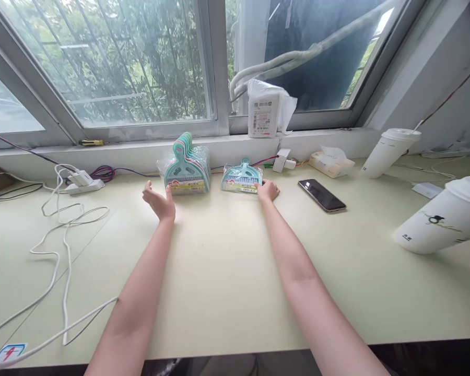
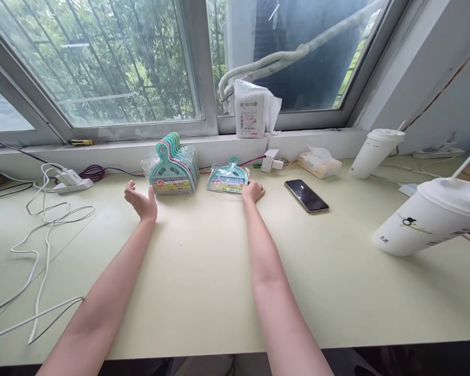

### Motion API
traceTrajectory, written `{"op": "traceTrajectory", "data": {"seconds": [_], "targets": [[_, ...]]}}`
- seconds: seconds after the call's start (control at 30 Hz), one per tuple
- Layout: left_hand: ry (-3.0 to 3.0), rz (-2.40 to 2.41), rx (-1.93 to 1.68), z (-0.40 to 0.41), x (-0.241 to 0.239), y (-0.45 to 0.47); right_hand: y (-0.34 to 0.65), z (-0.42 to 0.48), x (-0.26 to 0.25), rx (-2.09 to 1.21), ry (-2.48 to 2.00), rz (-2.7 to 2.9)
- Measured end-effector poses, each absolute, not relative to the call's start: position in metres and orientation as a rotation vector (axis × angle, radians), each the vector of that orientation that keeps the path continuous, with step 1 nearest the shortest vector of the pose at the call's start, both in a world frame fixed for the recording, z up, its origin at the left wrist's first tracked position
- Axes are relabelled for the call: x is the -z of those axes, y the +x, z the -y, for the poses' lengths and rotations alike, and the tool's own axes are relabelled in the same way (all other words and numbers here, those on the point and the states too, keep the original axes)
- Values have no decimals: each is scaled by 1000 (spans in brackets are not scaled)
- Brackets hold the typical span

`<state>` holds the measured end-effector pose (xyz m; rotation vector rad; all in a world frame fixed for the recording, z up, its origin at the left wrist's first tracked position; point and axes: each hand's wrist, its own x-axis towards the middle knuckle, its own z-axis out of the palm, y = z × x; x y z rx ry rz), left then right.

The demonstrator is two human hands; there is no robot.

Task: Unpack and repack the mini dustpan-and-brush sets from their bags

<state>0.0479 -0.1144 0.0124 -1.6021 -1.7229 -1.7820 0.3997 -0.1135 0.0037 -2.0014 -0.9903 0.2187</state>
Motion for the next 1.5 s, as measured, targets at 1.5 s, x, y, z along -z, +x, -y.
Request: {"op": "traceTrajectory", "data": {"seconds": [1.5], "targets": [[-2569, 2200, 2357, 250, -44, 164, 418, 280, -27, -1059, -1036, 1037]]}}
